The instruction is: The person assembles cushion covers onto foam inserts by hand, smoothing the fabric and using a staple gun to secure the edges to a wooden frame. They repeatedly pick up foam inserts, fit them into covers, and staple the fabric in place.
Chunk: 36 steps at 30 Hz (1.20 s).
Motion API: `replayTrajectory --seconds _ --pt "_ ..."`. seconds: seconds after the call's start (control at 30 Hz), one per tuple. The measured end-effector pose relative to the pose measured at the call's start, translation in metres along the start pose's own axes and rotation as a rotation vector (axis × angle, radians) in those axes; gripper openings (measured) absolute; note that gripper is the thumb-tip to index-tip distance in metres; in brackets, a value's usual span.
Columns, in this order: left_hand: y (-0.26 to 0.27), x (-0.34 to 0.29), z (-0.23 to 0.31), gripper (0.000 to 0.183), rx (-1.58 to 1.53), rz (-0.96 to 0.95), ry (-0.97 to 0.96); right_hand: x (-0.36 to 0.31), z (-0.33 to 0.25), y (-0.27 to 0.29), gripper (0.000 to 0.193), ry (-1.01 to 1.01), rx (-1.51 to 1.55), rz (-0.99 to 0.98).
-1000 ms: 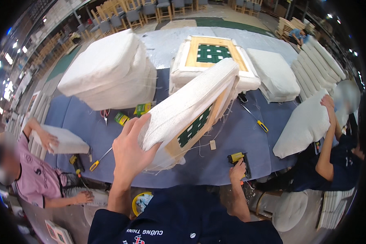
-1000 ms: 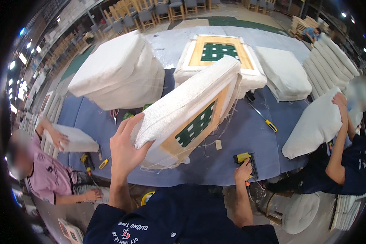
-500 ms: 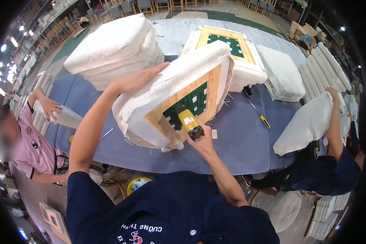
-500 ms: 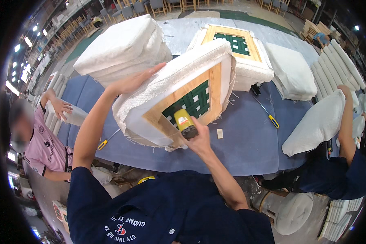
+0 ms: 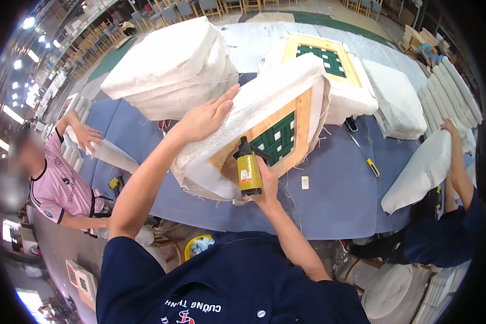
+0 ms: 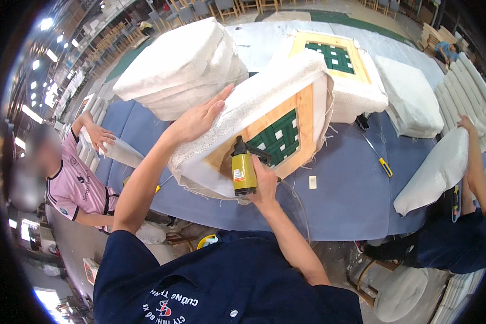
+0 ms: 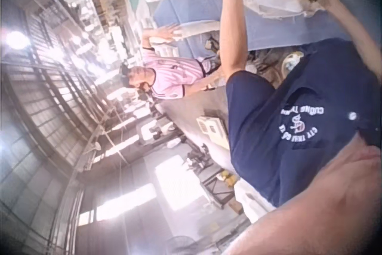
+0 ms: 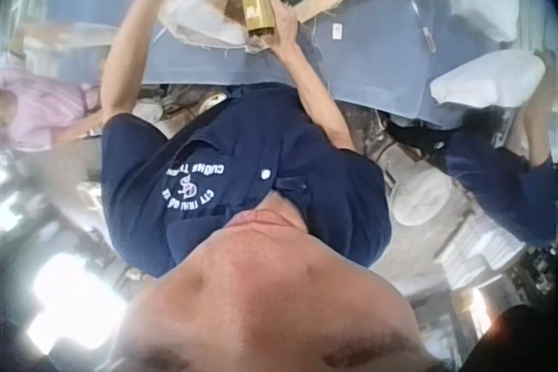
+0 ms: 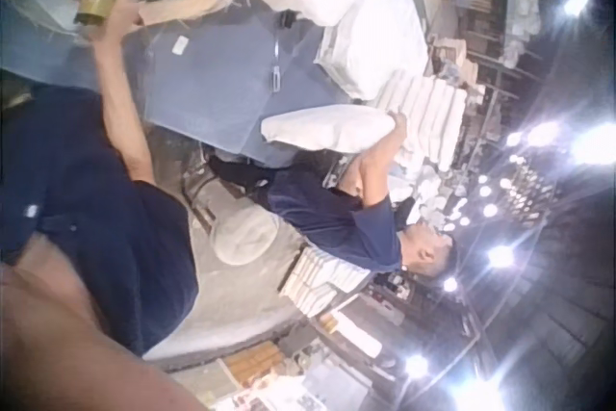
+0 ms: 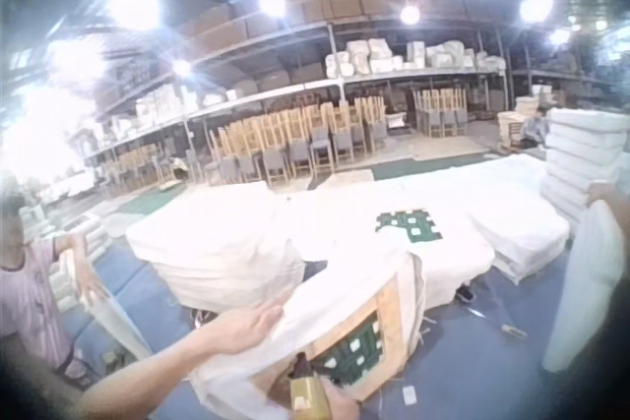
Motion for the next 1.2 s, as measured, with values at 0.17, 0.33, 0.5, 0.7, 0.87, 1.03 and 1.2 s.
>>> replayTrajectory --seconds 0.17,0.33,0.5,0.7,0.87,1.03,1.2 --pt "0.004 -0.009 0.040 0.057 0.221 -0.028 0.138 0.009 -0.007 0.010 0.051 -0.051 -0.025 -0.068" --pt "-0.014 -0.015 0.046 0.059 0.523 0.111 0.046 0.017 -0.011 0.018 0.051 -0.123 0.035 -0.138" --pt "-0.013 -0.012 0.024 0.069 0.511 0.132 0.037 0.037 -0.018 0.038 0.070 0.011 0.015 -0.026" --pt "-0.017 -0.013 0.016 0.078 0.543 0.186 -0.015 0.053 -0.036 0.055 0.071 -0.047 0.113 -0.146" --pt "-0.014 -0.014 0.023 0.086 0.527 0.143 -0.017 0.056 -0.041 0.045 0.051 0.029 -0.143 -0.013" --pt "-0.015 -0.016 0.026 0.090 0.539 0.126 -0.024 0.057 -0.046 0.046 0.051 -0.141 0.105 -0.227" --pt "0.000 -0.016 0.036 0.092 0.400 -0.045 0.082 0.052 -0.044 0.045 0.046 0.202 -0.116 0.003"
Point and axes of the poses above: each hand's wrist, its own x-axis towards the middle knuckle, its own y-axis out of the back of the hand, z = x × y, the point moved 2 cm from there along x, towards the middle knuckle, and after that the axes turned 10 degrees about -y, right-handed, at the moved point
